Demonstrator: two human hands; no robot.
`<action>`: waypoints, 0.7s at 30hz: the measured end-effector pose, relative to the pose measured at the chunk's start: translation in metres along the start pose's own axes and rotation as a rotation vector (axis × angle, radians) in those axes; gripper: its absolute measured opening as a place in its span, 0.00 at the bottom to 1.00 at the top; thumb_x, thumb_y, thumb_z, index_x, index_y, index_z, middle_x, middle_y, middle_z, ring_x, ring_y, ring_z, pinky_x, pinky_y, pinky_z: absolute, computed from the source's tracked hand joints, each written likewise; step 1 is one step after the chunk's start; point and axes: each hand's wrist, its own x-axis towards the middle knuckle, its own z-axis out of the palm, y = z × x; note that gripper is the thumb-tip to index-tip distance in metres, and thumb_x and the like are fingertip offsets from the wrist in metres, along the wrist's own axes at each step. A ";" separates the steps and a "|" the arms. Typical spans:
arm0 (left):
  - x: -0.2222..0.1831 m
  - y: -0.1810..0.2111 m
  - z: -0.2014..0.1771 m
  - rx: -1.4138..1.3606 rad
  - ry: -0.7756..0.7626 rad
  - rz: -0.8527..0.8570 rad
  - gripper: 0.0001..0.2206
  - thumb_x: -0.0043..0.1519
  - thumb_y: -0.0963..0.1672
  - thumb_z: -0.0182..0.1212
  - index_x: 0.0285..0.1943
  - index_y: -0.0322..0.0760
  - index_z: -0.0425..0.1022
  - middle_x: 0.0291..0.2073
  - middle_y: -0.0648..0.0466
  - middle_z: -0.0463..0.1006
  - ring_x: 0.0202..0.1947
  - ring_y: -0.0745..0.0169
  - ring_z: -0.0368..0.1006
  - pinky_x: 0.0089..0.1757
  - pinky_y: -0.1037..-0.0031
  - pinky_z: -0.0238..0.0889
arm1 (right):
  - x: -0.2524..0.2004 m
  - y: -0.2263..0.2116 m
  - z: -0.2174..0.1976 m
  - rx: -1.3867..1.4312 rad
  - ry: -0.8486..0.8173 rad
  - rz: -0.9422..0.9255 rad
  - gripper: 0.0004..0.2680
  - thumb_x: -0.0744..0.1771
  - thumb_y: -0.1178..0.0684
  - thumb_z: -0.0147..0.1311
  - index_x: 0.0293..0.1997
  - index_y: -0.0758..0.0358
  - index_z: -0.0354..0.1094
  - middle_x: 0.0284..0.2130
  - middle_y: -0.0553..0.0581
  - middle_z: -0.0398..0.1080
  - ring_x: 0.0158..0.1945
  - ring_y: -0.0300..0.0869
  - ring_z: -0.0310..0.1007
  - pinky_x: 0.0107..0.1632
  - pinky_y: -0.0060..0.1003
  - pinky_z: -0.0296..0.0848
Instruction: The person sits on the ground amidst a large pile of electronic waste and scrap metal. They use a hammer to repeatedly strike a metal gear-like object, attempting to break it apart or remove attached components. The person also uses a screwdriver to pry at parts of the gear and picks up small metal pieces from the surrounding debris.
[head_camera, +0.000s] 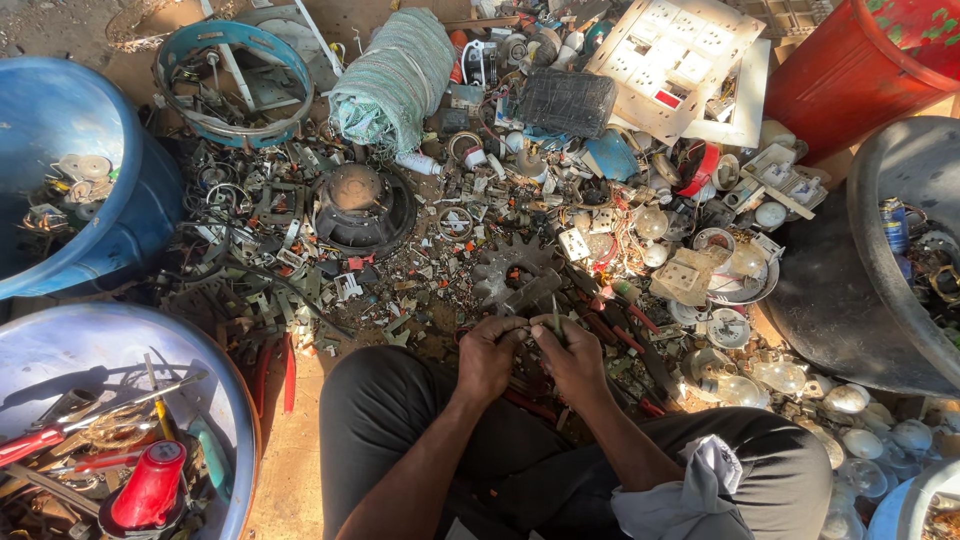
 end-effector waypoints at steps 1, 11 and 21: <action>0.000 -0.001 0.001 0.047 0.014 0.070 0.06 0.62 0.38 0.66 0.46 0.31 0.84 0.37 0.51 0.83 0.34 0.66 0.79 0.37 0.71 0.74 | 0.000 -0.001 0.000 -0.113 0.030 -0.099 0.07 0.70 0.52 0.55 0.46 0.63 0.75 0.19 0.45 0.63 0.21 0.29 0.57 0.24 0.29 0.58; 0.002 -0.012 0.004 -0.469 -0.089 -0.364 0.09 0.66 0.39 0.61 0.53 0.27 0.80 0.37 0.47 0.82 0.31 0.67 0.75 0.34 0.75 0.71 | 0.002 -0.005 0.000 -0.277 0.039 -0.029 0.06 0.70 0.54 0.55 0.42 0.66 0.75 0.19 0.49 0.65 0.20 0.31 0.59 0.24 0.33 0.58; 0.002 -0.018 0.002 -0.944 -0.186 -0.495 0.10 0.70 0.40 0.57 0.53 0.22 0.76 0.35 0.49 0.80 0.31 0.65 0.74 0.33 0.74 0.70 | -0.012 0.003 0.014 -0.095 0.096 -0.442 0.06 0.73 0.55 0.51 0.45 0.66 0.70 0.31 0.54 0.71 0.30 0.35 0.70 0.30 0.31 0.69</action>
